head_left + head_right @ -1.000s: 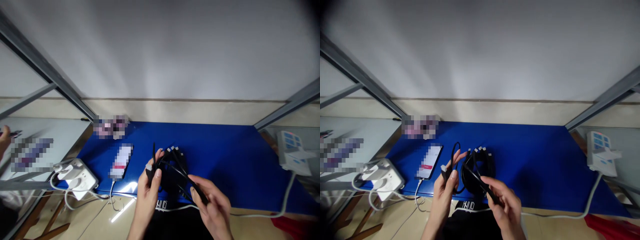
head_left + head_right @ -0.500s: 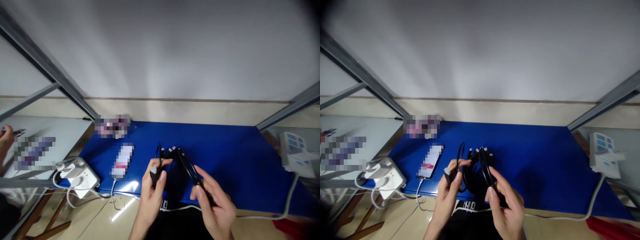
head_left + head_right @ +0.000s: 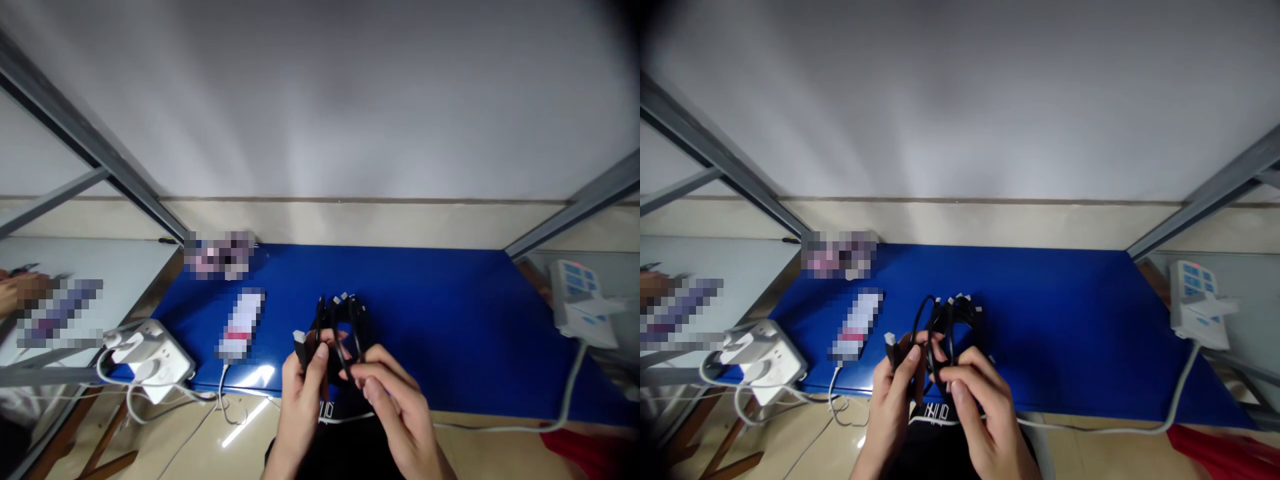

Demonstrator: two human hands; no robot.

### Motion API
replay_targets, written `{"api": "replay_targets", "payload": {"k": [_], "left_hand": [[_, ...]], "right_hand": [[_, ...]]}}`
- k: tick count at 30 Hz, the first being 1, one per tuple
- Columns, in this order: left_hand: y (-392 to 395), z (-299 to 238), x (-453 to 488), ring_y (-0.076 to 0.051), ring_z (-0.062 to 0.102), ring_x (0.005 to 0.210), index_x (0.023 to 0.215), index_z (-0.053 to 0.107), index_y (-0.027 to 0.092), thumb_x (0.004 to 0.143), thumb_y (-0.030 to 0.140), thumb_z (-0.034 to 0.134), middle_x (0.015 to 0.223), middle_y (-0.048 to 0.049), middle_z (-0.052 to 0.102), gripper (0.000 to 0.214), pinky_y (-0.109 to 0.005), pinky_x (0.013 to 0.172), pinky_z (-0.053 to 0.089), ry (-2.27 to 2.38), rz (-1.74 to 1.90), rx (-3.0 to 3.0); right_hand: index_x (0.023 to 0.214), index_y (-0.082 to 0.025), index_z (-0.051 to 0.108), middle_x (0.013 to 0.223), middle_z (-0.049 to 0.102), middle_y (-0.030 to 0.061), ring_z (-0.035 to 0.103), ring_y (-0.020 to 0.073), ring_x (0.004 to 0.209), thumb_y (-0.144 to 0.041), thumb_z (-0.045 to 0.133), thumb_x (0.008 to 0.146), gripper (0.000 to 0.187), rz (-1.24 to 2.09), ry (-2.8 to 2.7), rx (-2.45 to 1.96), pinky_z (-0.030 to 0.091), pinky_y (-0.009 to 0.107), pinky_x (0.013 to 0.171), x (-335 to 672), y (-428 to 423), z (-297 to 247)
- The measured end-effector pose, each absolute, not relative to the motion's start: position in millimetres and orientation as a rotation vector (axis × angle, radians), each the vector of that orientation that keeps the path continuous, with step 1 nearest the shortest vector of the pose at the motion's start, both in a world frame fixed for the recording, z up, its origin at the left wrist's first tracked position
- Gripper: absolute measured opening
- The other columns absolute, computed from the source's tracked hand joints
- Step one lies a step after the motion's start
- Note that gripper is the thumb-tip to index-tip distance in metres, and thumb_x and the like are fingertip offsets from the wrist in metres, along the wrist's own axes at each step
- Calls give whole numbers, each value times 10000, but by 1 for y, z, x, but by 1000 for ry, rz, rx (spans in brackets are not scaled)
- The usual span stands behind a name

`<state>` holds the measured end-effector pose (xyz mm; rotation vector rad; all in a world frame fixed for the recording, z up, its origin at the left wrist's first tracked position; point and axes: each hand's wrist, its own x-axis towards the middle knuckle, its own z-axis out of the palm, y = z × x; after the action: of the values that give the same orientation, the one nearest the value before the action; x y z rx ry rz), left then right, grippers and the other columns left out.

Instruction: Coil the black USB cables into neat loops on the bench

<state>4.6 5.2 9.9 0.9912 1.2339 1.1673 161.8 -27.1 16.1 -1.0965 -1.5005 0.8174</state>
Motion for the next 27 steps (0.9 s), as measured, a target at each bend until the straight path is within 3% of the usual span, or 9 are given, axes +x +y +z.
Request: {"api": "replay_targets", "payload": {"k": [5,11,13,16,20,23,25,27], "left_hand": [[10,26,-5,-106,465,527,1069,783,154,1035,508,626,855,-53,740,389,-251,521,393,1272,1389,965],[19,22,-30,-124,457,529,955,757,163,999,569,663,690,-16,655,419,-248,502,369,1444,1418,907],[22,17,-39,-141,488,557,868,761,168,978,627,672,682,-31,657,481,-258,517,392,1526,1331,973],[26,6,-49,-155,488,527,673,667,203,961,722,645,606,-32,623,594,-278,508,388,1603,1214,1075],[31,-14,-54,-127,351,423,560,418,255,955,760,620,448,40,385,673,-277,448,276,1665,1168,958],[33,-29,-50,-114,322,471,595,470,234,896,726,714,508,52,375,626,-262,462,230,1626,1159,951],[31,-38,-44,-119,302,489,630,512,227,911,744,630,533,52,369,601,-261,471,229,1583,1201,960],[25,-46,-37,-130,277,482,642,490,243,940,760,454,530,53,334,598,-271,474,245,1543,1274,959]], "right_hand": [[1482,-318,690,1158,728,73,733,208,950,-141,494,1092,471,436,-1393,-1227,613,319,785,177,-25,0],[1544,-290,623,1286,754,120,691,309,1092,-163,702,989,575,-49,-1577,-1335,543,490,944,211,-11,-13],[1529,-275,626,1276,757,129,712,298,1067,-177,696,1003,540,-13,-1556,-1355,556,494,946,217,-7,-20],[1564,-278,575,1245,760,117,737,195,836,-190,595,1077,495,251,-1374,-1336,612,406,826,216,-6,-35],[1646,-255,439,1119,805,88,610,118,534,-317,528,1132,525,572,-1057,-1282,577,310,594,206,-6,-59],[1485,-190,603,953,809,62,618,137,551,-427,567,1114,441,682,-929,-1320,575,312,610,201,-5,-77],[1254,-166,729,859,789,54,661,166,616,-485,627,1079,378,712,-891,-1350,572,319,641,200,-5,-87],[996,-167,760,751,743,38,660,180,628,-548,672,1041,394,732,-841,-1352,548,317,637,199,-6,-93]]}}
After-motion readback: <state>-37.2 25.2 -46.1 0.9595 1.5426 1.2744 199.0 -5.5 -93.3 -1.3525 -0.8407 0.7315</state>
